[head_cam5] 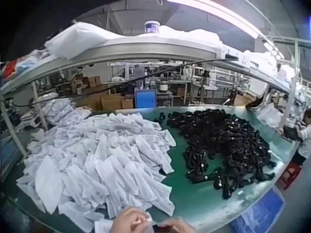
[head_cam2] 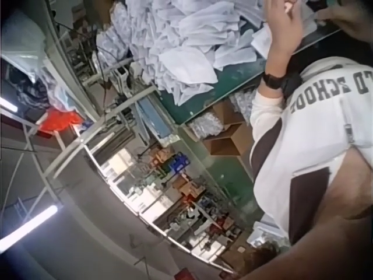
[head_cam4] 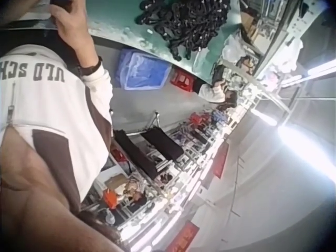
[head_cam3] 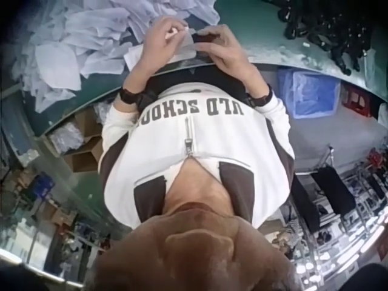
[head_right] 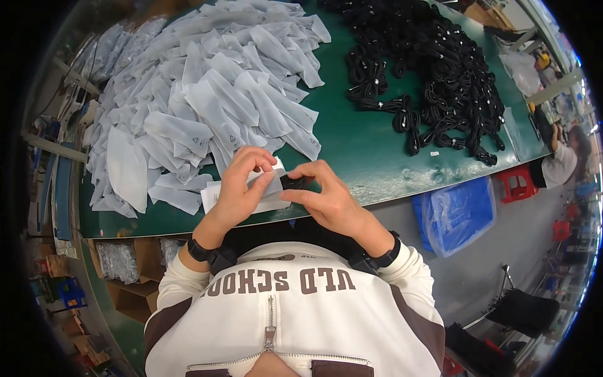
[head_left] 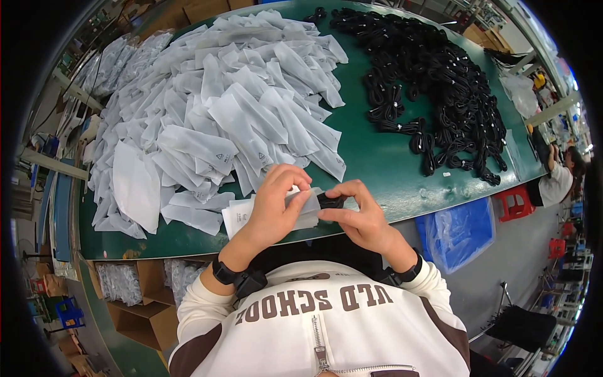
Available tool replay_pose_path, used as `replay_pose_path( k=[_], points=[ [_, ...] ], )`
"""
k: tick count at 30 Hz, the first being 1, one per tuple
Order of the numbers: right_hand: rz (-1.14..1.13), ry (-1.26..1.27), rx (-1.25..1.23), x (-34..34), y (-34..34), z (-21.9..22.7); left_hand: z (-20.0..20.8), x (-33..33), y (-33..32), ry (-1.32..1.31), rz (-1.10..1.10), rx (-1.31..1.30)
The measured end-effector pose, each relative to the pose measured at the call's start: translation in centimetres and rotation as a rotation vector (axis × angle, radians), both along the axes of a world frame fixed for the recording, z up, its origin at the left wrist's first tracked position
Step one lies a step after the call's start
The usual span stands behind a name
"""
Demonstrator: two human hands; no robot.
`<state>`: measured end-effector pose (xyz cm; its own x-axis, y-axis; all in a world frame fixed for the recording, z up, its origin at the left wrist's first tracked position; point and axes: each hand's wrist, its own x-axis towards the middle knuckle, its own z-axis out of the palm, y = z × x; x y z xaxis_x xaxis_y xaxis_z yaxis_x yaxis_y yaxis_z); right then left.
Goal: The person packages black cables by hand, sliding each cable into a white plastic bag and placing it onto a pile. They repeat this process multiple times, occasionally adjusting the piles of bags and cables on the table.
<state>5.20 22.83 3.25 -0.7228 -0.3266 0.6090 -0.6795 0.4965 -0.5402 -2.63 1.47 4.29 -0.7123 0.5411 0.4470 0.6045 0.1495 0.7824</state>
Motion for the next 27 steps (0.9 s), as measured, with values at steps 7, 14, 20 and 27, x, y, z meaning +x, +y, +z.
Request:
replay_pose_path(
  k=[7, 14, 20, 27],
  points=[
    [-0.179, 0.044, -0.101, -2.1, -0.3, 1.8, 2.2, -3.6, -1.7, -0.542, -0.084, 0.385],
    [-0.906, -0.213, 0.269, -7.9, 14.0, -2.5, 6.4, -8.7, -2.8, -0.056, 0.421, 0.433],
    [-0.871, -0.34, 0.355, -7.7, 13.8, -3.4, -1.8, 0.0, -2.2, 0.028, 0.02, -0.176],
    [-0.967, -0.379, 0.458, -3.8, 11.8, -3.7, -4.7, 2.1, -0.8, 0.184, 0.084, -0.274]
  ],
)
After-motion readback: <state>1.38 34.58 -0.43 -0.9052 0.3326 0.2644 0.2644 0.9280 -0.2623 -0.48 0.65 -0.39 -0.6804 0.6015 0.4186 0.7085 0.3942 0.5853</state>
